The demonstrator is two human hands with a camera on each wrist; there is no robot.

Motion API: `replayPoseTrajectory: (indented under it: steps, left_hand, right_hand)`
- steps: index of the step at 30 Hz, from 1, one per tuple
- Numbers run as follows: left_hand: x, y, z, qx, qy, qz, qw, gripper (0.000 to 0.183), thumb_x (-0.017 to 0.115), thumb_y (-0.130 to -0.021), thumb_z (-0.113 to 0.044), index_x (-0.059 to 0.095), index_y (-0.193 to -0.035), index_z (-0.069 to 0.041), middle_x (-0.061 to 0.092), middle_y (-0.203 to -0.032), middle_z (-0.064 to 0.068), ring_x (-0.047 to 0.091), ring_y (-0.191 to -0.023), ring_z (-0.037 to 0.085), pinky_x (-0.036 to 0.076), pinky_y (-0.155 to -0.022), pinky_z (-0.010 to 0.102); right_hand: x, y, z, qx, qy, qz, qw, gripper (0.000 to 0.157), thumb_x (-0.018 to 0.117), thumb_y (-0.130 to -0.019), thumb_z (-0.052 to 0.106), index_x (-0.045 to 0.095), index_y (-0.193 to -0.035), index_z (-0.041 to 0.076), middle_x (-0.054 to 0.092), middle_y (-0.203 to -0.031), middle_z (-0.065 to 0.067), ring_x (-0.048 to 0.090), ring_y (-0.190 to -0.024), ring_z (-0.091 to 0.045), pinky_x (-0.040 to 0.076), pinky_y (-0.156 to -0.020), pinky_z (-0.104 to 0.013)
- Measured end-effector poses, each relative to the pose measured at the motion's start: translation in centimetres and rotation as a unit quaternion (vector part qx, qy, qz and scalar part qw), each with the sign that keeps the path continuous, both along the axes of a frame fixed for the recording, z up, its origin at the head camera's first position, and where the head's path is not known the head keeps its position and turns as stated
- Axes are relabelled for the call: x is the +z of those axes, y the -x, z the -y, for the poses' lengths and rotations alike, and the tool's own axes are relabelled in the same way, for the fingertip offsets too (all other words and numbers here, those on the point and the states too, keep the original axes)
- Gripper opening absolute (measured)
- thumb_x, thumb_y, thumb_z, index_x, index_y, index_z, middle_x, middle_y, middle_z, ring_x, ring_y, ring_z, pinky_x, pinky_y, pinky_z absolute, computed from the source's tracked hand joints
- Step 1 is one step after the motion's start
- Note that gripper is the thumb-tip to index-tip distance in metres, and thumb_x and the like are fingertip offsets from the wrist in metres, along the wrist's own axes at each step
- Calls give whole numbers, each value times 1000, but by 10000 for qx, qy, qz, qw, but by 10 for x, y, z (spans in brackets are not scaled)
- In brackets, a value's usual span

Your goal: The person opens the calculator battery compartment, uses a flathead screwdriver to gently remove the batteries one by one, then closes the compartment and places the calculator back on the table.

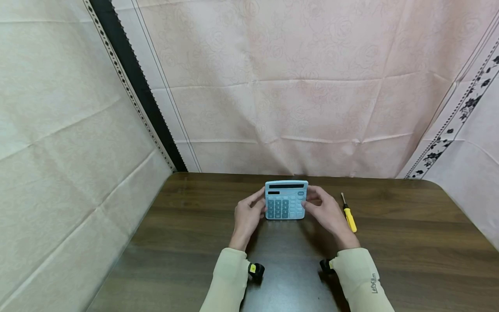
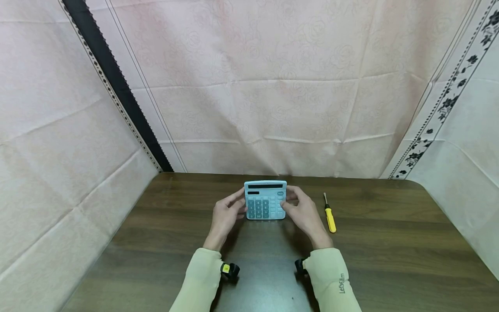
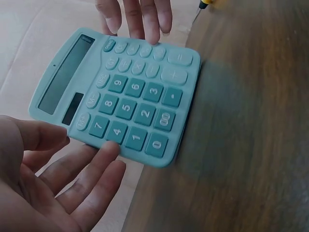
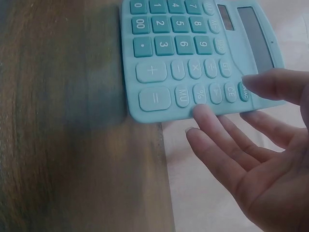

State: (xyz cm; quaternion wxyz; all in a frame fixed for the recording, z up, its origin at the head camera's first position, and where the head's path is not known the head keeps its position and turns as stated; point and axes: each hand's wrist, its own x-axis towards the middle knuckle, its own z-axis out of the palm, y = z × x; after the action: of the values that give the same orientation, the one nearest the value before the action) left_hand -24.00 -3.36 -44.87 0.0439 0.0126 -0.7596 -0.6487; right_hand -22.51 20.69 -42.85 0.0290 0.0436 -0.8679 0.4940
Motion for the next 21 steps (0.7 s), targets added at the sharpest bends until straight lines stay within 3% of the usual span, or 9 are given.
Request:
replayPoseTrajectory:
  steps: [11, 21]
  left_hand:
    - [0, 1, 1, -97, -443, 209, 9988, 31, 65, -106, -20, 77, -134, -24, 75, -122, 3, 74, -99, 22, 62, -87, 44]
    - [-2, 0, 2, -204, -730, 148, 9970, 30, 63, -107, -22, 77, -134, -22, 75, -126, 5, 73, -111, 30, 59, -94, 50]
  right_hand:
    - [2, 2, 1, -24, 158, -8, 9999, 48, 67, -104, 11, 51, -149, 1, 64, -132, -23, 62, -122, -40, 50, -104, -58]
    - [-2, 1, 0, 47, 177, -181, 9997, 46, 60, -101, 6, 58, -147, 1, 68, -123, -18, 66, -115, -34, 53, -91, -41]
